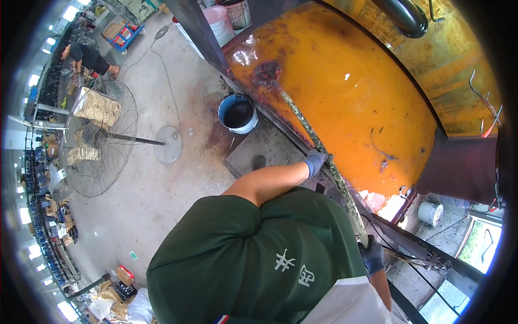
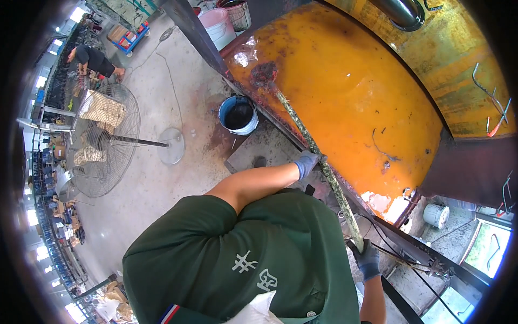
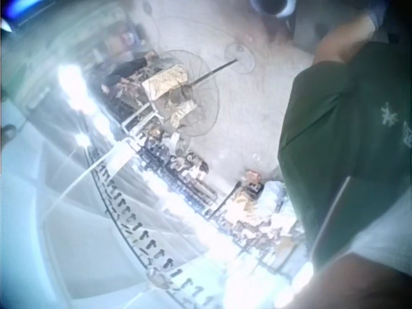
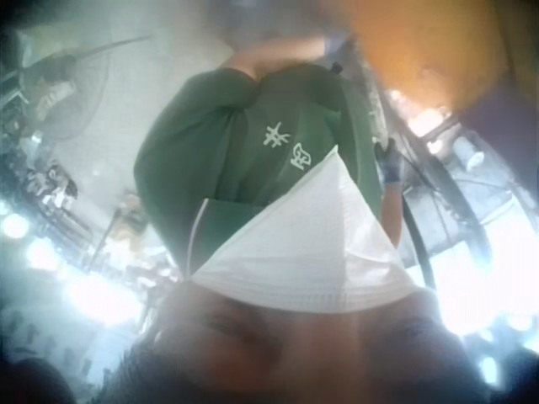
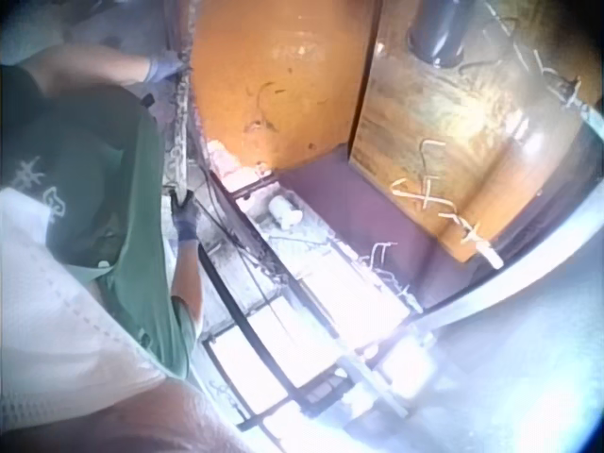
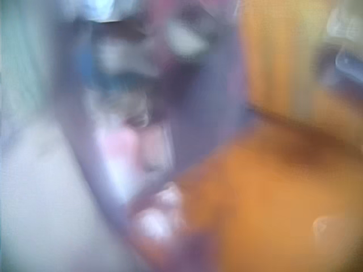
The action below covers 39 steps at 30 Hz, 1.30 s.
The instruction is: The person cleans a paint booth surface using a scraper tool on a long pole, dipping it into a bucket of solvent and wiping the orange-stained surface multiple times.
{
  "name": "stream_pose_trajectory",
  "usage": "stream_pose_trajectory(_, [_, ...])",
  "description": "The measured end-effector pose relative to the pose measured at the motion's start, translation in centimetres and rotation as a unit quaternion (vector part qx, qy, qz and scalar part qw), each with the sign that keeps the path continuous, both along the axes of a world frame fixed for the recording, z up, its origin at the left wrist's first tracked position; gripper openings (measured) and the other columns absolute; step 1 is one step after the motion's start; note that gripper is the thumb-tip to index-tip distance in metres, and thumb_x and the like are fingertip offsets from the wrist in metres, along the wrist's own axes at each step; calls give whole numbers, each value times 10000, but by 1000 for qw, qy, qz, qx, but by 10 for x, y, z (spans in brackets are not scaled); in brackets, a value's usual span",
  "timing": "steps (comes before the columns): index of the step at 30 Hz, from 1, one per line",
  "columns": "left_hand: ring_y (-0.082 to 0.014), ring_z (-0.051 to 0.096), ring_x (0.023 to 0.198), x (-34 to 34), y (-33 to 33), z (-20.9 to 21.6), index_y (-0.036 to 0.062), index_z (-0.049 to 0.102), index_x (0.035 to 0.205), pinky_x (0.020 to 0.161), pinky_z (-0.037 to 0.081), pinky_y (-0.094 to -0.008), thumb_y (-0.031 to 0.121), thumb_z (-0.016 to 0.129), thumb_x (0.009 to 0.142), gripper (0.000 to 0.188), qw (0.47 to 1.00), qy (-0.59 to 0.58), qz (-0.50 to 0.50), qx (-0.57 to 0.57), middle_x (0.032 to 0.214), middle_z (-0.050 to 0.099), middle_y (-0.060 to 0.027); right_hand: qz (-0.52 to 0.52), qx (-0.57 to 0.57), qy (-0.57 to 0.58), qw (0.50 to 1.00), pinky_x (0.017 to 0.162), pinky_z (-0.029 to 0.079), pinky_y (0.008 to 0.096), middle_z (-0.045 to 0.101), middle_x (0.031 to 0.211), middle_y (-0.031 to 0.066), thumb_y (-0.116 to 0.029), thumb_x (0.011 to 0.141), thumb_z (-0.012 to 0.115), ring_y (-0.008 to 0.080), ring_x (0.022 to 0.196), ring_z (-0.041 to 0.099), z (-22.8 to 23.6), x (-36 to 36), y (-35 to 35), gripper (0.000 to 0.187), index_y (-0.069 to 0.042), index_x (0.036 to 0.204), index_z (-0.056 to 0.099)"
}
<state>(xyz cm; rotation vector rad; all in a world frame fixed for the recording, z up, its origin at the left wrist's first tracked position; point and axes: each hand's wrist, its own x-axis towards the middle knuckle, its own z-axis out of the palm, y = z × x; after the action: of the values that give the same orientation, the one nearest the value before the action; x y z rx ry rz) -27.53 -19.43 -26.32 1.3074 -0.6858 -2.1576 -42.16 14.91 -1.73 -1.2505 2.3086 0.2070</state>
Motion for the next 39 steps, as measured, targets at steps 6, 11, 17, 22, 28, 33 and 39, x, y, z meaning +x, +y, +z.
stream_pose_trajectory(6, [-153,570,715,6,1,-17,20,681,833,674,447,-317,160,726,765,162,1000,-16,15,6,795,656,-55,65,-59,-56,995,609,508,488,656,746,188,-398,789,717,399,695,643,-16,-30,8,382,-74,924,565])
stream_pose_trajectory(11, [-164,592,706,27,2,30,24,682,838,649,469,-333,158,717,764,157,998,-53,18,18,790,661,-62,90,-87,-101,987,665,520,468,664,854,200,-233,782,719,399,782,643,-7,-33,-6,366,-65,1075,578])
stream_pose_trajectory(17, [-194,589,599,45,-15,-63,84,639,787,551,491,-356,193,589,838,131,986,64,116,100,692,621,-54,-149,95,-443,879,656,512,313,650,864,71,-204,760,781,129,735,607,-17,-58,-24,506,-42,1181,550])
stream_pose_trajectory(22, [-197,563,545,86,-30,-33,149,569,688,511,482,-342,179,522,839,161,968,86,127,200,607,558,-17,-123,128,-355,918,670,543,367,666,880,111,-260,759,771,191,721,650,8,-18,-85,576,-68,1242,522])
stream_pose_trajectory(28, [-224,585,648,118,-54,-205,140,623,821,647,507,-392,297,557,860,175,955,170,132,207,729,625,-58,251,-47,-60,965,751,516,481,621,1090,234,-360,791,637,412,859,638,-59,4,-108,662,-80,1351,424])
stream_pose_trajectory(33, [-253,585,657,113,-66,-214,110,634,816,649,504,-397,292,577,837,192,975,-154,95,127,737,625,-88,241,91,3,966,705,531,431,621,1017,192,-279,886,510,345,870,646,-116,32,-110,557,-125,1406,385])
stream_pose_trajectory(39, [-287,585,667,108,-74,-230,74,647,810,652,500,-403,287,602,811,218,964,-239,61,101,746,624,-123,218,46,-33,974,719,522,430,617,987,159,-262,883,529,344,868,637,-86,51,-132,513,-155,1376,439])
